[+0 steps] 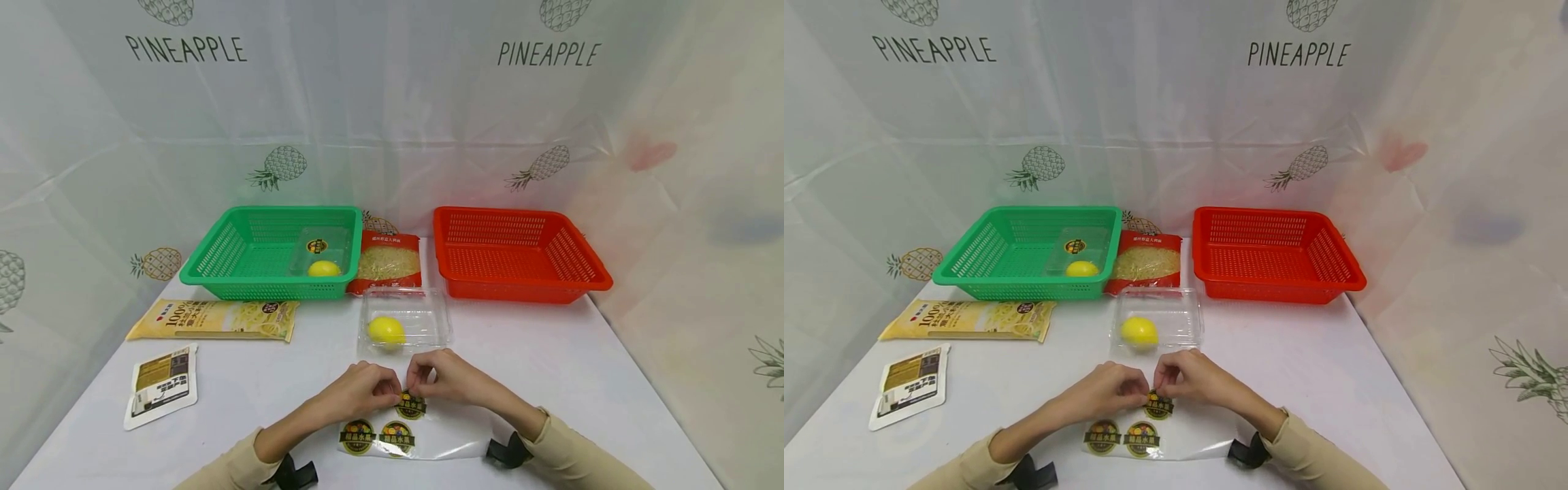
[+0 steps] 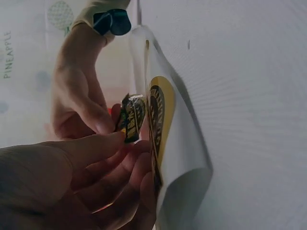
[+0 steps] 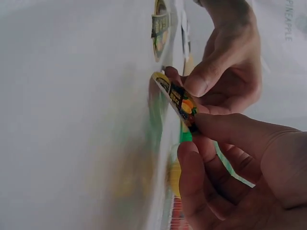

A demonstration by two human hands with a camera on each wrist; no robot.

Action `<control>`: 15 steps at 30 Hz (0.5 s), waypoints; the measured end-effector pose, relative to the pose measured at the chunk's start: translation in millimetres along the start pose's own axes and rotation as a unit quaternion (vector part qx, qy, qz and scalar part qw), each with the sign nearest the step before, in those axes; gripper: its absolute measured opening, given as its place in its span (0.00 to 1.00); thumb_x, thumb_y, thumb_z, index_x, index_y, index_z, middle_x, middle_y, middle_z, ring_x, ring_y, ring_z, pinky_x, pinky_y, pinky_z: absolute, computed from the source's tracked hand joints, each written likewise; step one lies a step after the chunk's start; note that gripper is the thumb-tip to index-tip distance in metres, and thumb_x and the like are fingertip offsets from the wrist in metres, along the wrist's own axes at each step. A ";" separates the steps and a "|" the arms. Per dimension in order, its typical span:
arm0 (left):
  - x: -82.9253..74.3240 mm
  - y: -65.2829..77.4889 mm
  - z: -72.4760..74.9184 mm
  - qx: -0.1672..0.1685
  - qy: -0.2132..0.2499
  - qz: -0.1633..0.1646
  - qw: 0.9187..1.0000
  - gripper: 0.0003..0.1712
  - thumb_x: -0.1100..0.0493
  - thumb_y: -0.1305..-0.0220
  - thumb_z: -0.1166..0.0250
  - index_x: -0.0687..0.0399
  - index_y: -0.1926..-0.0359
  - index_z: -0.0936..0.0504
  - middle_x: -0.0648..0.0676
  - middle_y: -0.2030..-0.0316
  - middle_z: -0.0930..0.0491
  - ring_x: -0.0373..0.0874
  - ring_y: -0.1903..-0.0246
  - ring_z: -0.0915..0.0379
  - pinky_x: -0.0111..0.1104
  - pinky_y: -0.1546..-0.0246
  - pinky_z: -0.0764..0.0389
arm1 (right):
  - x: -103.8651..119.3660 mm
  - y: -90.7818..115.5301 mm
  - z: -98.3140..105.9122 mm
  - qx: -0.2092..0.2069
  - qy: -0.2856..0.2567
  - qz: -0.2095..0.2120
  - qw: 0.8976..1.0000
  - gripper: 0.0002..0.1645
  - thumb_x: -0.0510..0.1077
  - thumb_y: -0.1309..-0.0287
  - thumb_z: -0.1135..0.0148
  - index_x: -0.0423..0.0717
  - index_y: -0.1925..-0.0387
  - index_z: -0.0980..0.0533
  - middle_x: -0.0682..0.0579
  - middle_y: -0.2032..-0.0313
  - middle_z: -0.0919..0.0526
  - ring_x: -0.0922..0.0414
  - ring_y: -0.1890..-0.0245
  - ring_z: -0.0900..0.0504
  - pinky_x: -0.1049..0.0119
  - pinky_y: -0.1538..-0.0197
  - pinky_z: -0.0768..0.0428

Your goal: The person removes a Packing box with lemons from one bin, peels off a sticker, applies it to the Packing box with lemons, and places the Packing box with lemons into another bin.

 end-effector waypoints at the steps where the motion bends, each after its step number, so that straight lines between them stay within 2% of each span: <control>1: -0.2 0.0 0.2 -0.001 0.002 -0.001 1.000 0.03 0.56 0.38 0.31 0.49 0.65 0.14 0.39 0.75 0.17 0.25 0.77 0.29 0.21 0.72 0.26 | 0.6 0.0 0.7 -0.002 -0.003 0.002 1.000 0.08 0.38 0.46 0.30 0.54 0.71 0.20 0.62 0.72 0.18 0.71 0.70 0.22 0.73 0.64 0.19; 5: 0.0 0.6 0.8 -0.009 0.007 -0.001 1.000 0.04 0.56 0.37 0.33 0.50 0.65 0.14 0.40 0.75 0.17 0.24 0.77 0.28 0.21 0.72 0.26 | 2.7 0.2 4.1 -0.010 -0.010 0.007 1.000 0.07 0.39 0.46 0.30 0.54 0.70 0.20 0.61 0.72 0.17 0.70 0.70 0.21 0.72 0.64 0.18; 12: 1.8 3.4 5.2 -0.023 0.045 0.020 0.999 0.03 0.57 0.35 0.34 0.48 0.64 0.15 0.46 0.74 0.15 0.31 0.88 0.29 0.25 0.87 0.25 | 3.5 1.5 9.8 -0.029 -0.011 0.000 1.000 0.07 0.44 0.45 0.28 0.54 0.67 0.21 0.59 0.68 0.17 0.66 0.68 0.20 0.72 0.63 0.18; 15: -0.3 4.5 12.6 -0.038 0.060 0.013 0.997 0.04 0.57 0.34 0.35 0.48 0.63 0.15 0.49 0.75 0.16 0.35 0.86 0.27 0.27 0.89 0.24 | 5.4 2.6 13.2 -0.040 -0.008 0.003 0.999 0.09 0.46 0.46 0.28 0.54 0.65 0.22 0.59 0.66 0.17 0.66 0.68 0.19 0.71 0.63 0.18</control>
Point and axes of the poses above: each hand's wrist, its own y-axis away from the middle knuckle, its own z-axis out of the back of the hand, x = y × z, the point moved 7 cm from there along -y, towards the middle knuckle
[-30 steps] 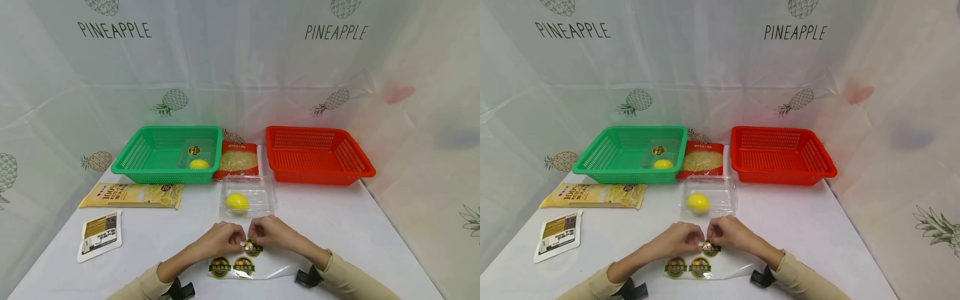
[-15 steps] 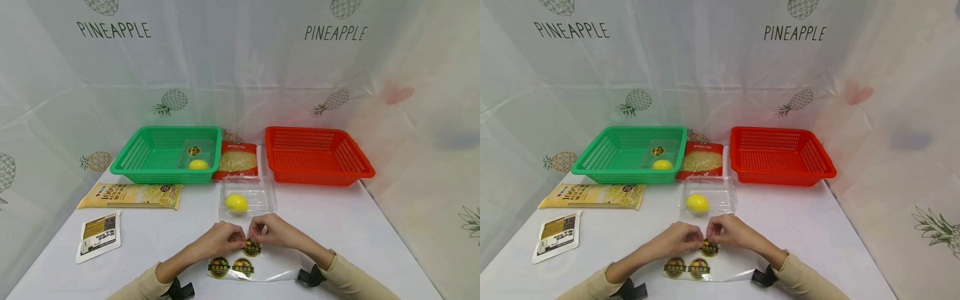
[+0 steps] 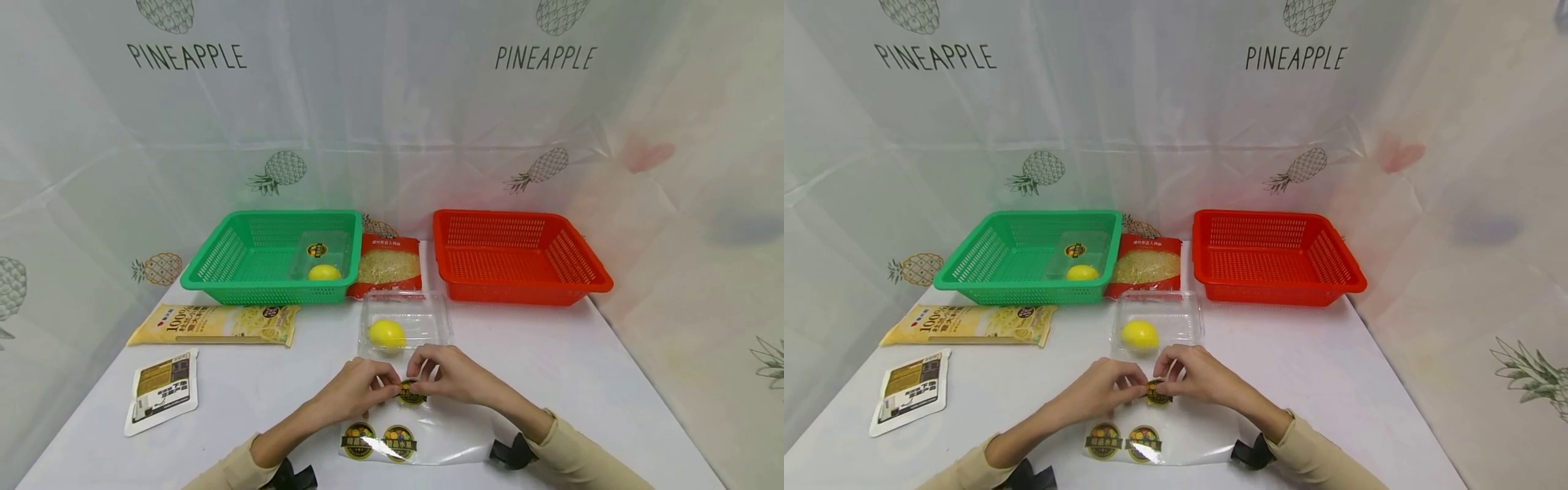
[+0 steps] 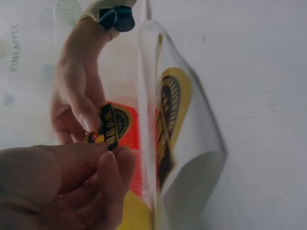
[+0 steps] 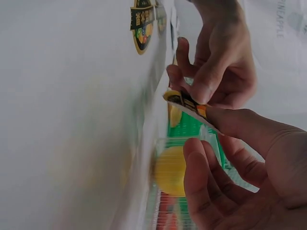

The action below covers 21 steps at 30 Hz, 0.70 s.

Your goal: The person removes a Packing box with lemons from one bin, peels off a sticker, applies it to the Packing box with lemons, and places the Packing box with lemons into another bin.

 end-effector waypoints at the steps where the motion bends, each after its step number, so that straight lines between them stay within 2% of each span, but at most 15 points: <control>1: -1.3 0.4 2.5 -0.005 0.006 -0.005 1.000 0.04 0.57 0.34 0.35 0.49 0.63 0.15 0.50 0.75 0.16 0.37 0.85 0.26 0.28 0.89 0.24 | 0.8 0.6 1.3 -0.005 0.001 0.002 1.000 0.10 0.46 0.46 0.28 0.54 0.64 0.22 0.59 0.66 0.18 0.66 0.68 0.19 0.71 0.63 0.18; 6: -4.2 -0.1 14.0 -0.028 0.032 -0.022 0.999 0.04 0.59 0.34 0.35 0.51 0.61 0.15 0.55 0.74 0.16 0.45 0.81 0.22 0.32 0.87 0.22 | 5.9 2.4 10.3 -0.037 0.002 0.013 0.999 0.13 0.45 0.46 0.28 0.55 0.63 0.25 0.60 0.68 0.18 0.66 0.69 0.19 0.69 0.63 0.16; 12: -8.1 -2.0 27.8 -0.047 0.080 -0.025 0.995 0.06 0.58 0.35 0.34 0.52 0.58 0.15 0.61 0.70 0.15 0.56 0.75 0.20 0.43 0.85 0.20 | 10.8 1.6 22.2 -0.068 -0.015 0.022 0.997 0.15 0.42 0.47 0.27 0.54 0.66 0.28 0.60 0.69 0.19 0.65 0.71 0.19 0.69 0.66 0.17; 17: -8.1 -6.5 37.2 -0.066 0.095 -0.012 0.993 0.08 0.55 0.36 0.33 0.52 0.59 0.15 0.61 0.69 0.16 0.52 0.76 0.21 0.46 0.83 0.19 | 12.6 -0.8 30.7 -0.086 -0.029 0.023 0.996 0.13 0.40 0.46 0.28 0.51 0.66 0.27 0.56 0.69 0.17 0.65 0.72 0.18 0.69 0.69 0.18; 21: -9.4 -11.5 44.7 -0.083 0.088 -0.015 0.993 0.08 0.54 0.36 0.33 0.51 0.58 0.16 0.58 0.69 0.16 0.49 0.75 0.21 0.47 0.81 0.19 | 13.3 -4.3 37.3 -0.099 -0.033 0.020 0.994 0.10 0.41 0.46 0.28 0.50 0.66 0.24 0.53 0.68 0.15 0.63 0.70 0.17 0.68 0.69 0.17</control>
Point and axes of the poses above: each hand's wrist, its own y-axis away from the middle knuckle, its own z-axis out of the back of the hand, x = y × z, the point moved 7 cm from there along -y, towards the middle knuckle
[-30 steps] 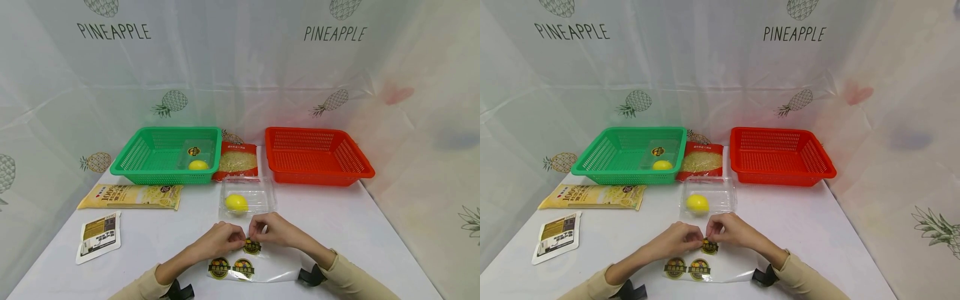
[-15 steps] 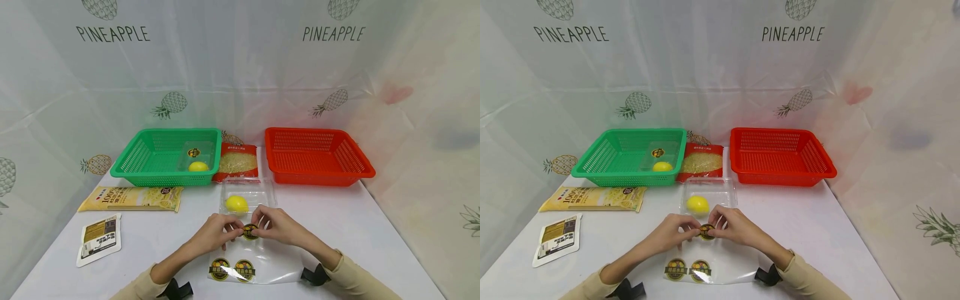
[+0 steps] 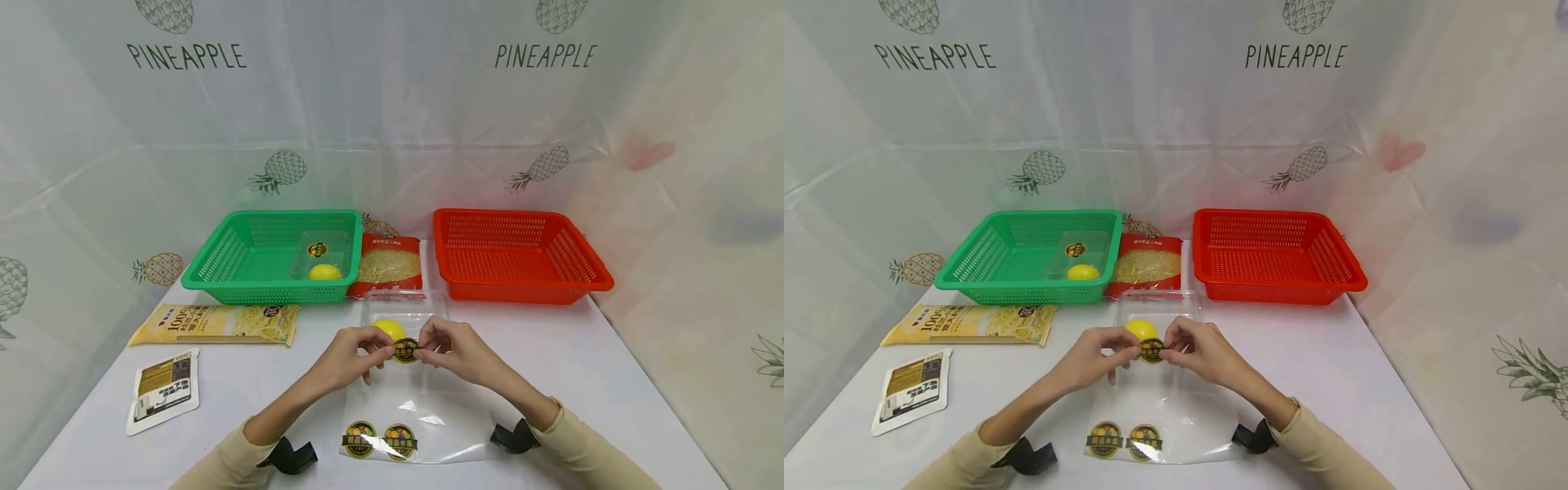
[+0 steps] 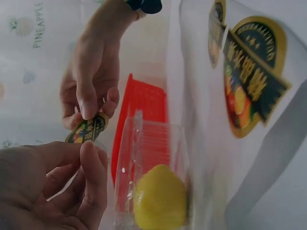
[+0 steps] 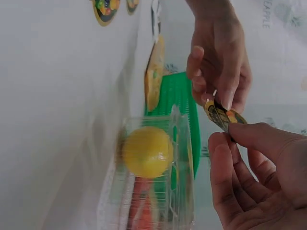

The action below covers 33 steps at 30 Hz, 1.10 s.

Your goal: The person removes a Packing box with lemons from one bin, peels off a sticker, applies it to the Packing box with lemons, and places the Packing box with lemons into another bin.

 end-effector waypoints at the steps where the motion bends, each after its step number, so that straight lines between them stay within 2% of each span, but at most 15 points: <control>1: -1.1 -1.9 1.6 -0.006 -0.004 -0.005 1.000 0.08 0.54 0.35 0.33 0.51 0.58 0.16 0.57 0.69 0.15 0.49 0.75 0.21 0.46 0.81 0.19 | 0.3 -1.4 1.7 -0.004 -0.002 0.001 1.000 0.10 0.42 0.45 0.28 0.49 0.65 0.23 0.52 0.68 0.15 0.62 0.70 0.17 0.68 0.69 0.17; 7: -8.0 -12.9 10.9 -0.048 -0.028 -0.042 0.998 0.06 0.57 0.35 0.34 0.50 0.58 0.15 0.52 0.64 0.14 0.49 0.74 0.20 0.43 0.82 0.19 | -1.1 -10.0 9.9 -0.026 -0.003 0.005 1.000 0.09 0.41 0.46 0.28 0.47 0.63 0.20 0.50 0.66 0.14 0.59 0.69 0.16 0.68 0.68 0.16; 13: -10.1 -22.9 18.3 -0.085 -0.050 -0.059 0.993 0.06 0.60 0.37 0.33 0.53 0.59 0.16 0.53 0.66 0.14 0.51 0.73 0.19 0.32 0.81 0.19 | -7.2 -19.2 15.0 -0.040 0.004 0.000 0.999 0.09 0.39 0.45 0.29 0.47 0.61 0.19 0.52 0.65 0.14 0.62 0.68 0.16 0.68 0.67 0.15; 17: -10.3 -30.2 23.6 -0.117 -0.066 -0.076 0.988 0.07 0.60 0.38 0.31 0.54 0.59 0.19 0.52 0.67 0.14 0.42 0.69 0.18 0.28 0.74 0.19 | -11.5 -27.0 18.4 -0.050 0.008 -0.003 0.999 0.10 0.40 0.45 0.29 0.46 0.59 0.17 0.51 0.65 0.13 0.58 0.69 0.16 0.67 0.66 0.15; 19: -8.5 -33.8 25.1 -0.128 -0.078 -0.082 0.985 0.07 0.60 0.38 0.31 0.52 0.60 0.20 0.50 0.67 0.14 0.39 0.68 0.18 0.26 0.71 0.19 | -14.2 -30.7 19.3 -0.050 0.008 -0.010 0.999 0.11 0.40 0.44 0.29 0.46 0.58 0.17 0.51 0.66 0.13 0.53 0.69 0.15 0.68 0.66 0.15; 23: -5.3 -40.5 24.9 -0.130 -0.101 -0.092 0.982 0.05 0.62 0.38 0.32 0.53 0.61 0.20 0.50 0.67 0.15 0.38 0.69 0.21 0.25 0.67 0.20 | -13.5 -36.9 20.5 -0.045 0.011 -0.022 0.999 0.13 0.40 0.42 0.31 0.43 0.55 0.17 0.47 0.66 0.12 0.49 0.69 0.15 0.71 0.66 0.17; 28: -2.0 -47.7 22.8 -0.121 -0.113 -0.095 0.982 0.05 0.64 0.38 0.33 0.56 0.60 0.17 0.52 0.66 0.14 0.40 0.70 0.21 0.25 0.66 0.19 | -16.8 -43.7 21.8 -0.049 0.027 -0.020 0.998 0.13 0.41 0.41 0.32 0.42 0.55 0.17 0.47 0.66 0.12 0.51 0.69 0.15 0.73 0.66 0.17; 33: 1.4 -52.9 23.7 -0.118 -0.128 -0.091 0.981 0.06 0.65 0.37 0.33 0.58 0.59 0.16 0.53 0.65 0.13 0.41 0.70 0.21 0.24 0.65 0.19 | -24.8 -49.1 23.2 -0.056 0.047 -0.017 0.997 0.11 0.42 0.42 0.31 0.46 0.57 0.16 0.51 0.66 0.11 0.56 0.68 0.14 0.70 0.64 0.16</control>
Point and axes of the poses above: each hand's wrist, its own y-axis away from the middle knuckle, its own z-axis out of the back of the hand, x = y × z, the point moved 7 cm from there along -y, towards the middle knuckle
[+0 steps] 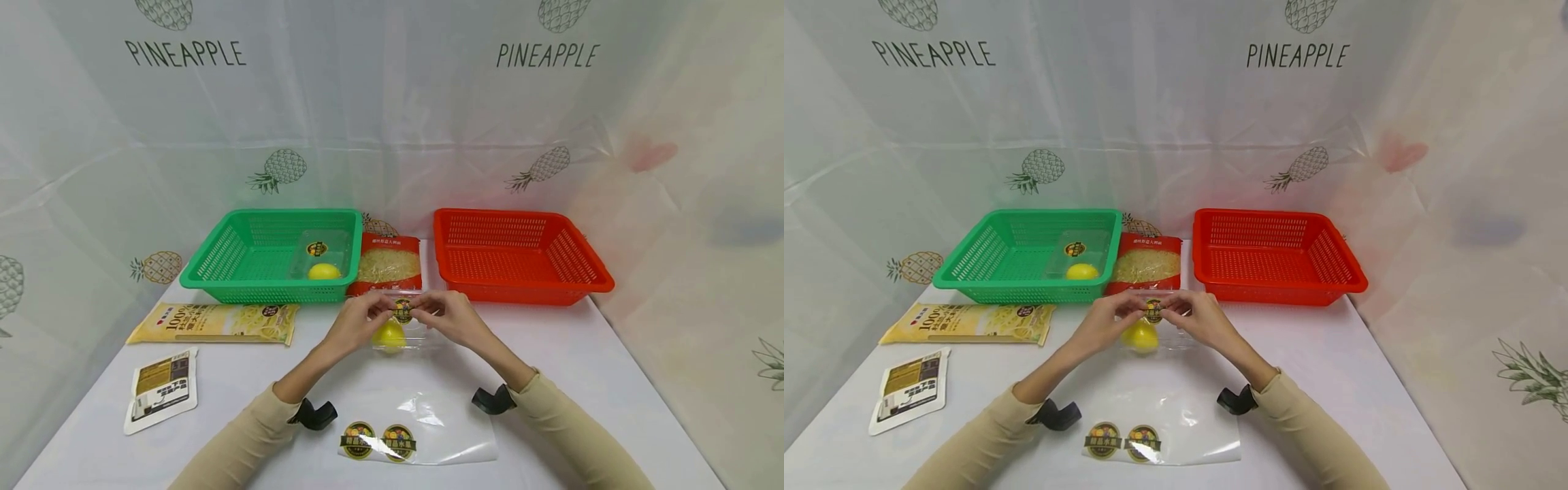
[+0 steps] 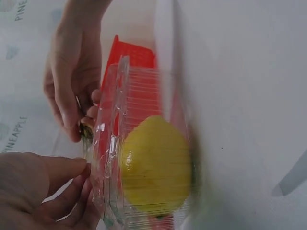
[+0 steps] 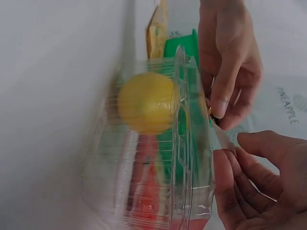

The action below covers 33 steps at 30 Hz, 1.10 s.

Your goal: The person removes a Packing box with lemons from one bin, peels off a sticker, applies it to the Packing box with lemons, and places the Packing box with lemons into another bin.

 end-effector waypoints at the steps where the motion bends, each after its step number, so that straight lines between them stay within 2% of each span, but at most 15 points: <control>1: 0.9 -1.0 -0.1 0.001 -0.003 0.002 1.000 0.06 0.65 0.37 0.33 0.58 0.59 0.15 0.53 0.65 0.13 0.41 0.70 0.21 0.25 0.65 0.19 | -0.8 -0.9 0.3 -0.002 0.005 -0.001 1.000 0.11 0.42 0.43 0.30 0.46 0.57 0.16 0.51 0.66 0.11 0.58 0.68 0.14 0.70 0.64 0.16; 4: 2.7 -4.1 -1.1 0.005 -0.010 0.007 1.000 0.07 0.64 0.37 0.33 0.57 0.58 0.14 0.53 0.63 0.12 0.41 0.68 0.20 0.26 0.63 0.19 | -4.1 -4.3 0.5 -0.007 0.015 -0.001 1.000 0.10 0.42 0.43 0.30 0.46 0.58 0.15 0.52 0.66 0.11 0.61 0.68 0.15 0.70 0.63 0.16; 11: 6.4 -9.5 -6.4 0.015 -0.023 0.028 0.999 0.08 0.63 0.36 0.34 0.57 0.56 0.14 0.53 0.59 0.13 0.43 0.64 0.19 0.31 0.59 0.17 | -12.5 -11.6 -0.4 -0.020 0.028 -0.012 0.999 0.09 0.42 0.43 0.30 0.45 0.60 0.15 0.50 0.68 0.11 0.61 0.70 0.15 0.71 0.64 0.16; 23: 7.8 -16.0 -9.3 0.012 -0.066 0.052 0.996 0.08 0.62 0.35 0.35 0.55 0.57 0.12 0.51 0.59 0.12 0.42 0.66 0.20 0.32 0.63 0.19 | -25.4 -15.9 -1.6 -0.032 0.032 -0.039 0.998 0.08 0.41 0.42 0.31 0.43 0.62 0.14 0.49 0.69 0.11 0.61 0.75 0.16 0.73 0.68 0.17; 29: 5.6 -18.0 -10.3 0.019 -0.081 0.047 0.995 0.09 0.62 0.35 0.35 0.57 0.56 0.12 0.52 0.53 0.13 0.43 0.64 0.18 0.33 0.62 0.18 | -28.6 -17.6 -1.8 -0.031 0.040 -0.046 0.998 0.09 0.42 0.42 0.31 0.43 0.61 0.14 0.49 0.69 0.11 0.63 0.76 0.17 0.73 0.69 0.18; 33: 3.7 -18.4 -10.6 0.022 -0.084 0.045 0.995 0.09 0.63 0.35 0.35 0.58 0.56 0.12 0.53 0.53 0.13 0.44 0.64 0.18 0.34 0.62 0.18 | -28.3 -17.7 -2.4 -0.027 0.042 -0.054 0.997 0.09 0.42 0.42 0.31 0.43 0.61 0.14 0.49 0.69 0.11 0.63 0.76 0.17 0.72 0.70 0.18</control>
Point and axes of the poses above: each hand's wrist, its own y-axis away from the middle knuckle, its own z-axis out of the back of the hand, x = y × z, the point moved 7 cm from there along -y, towards the middle knuckle
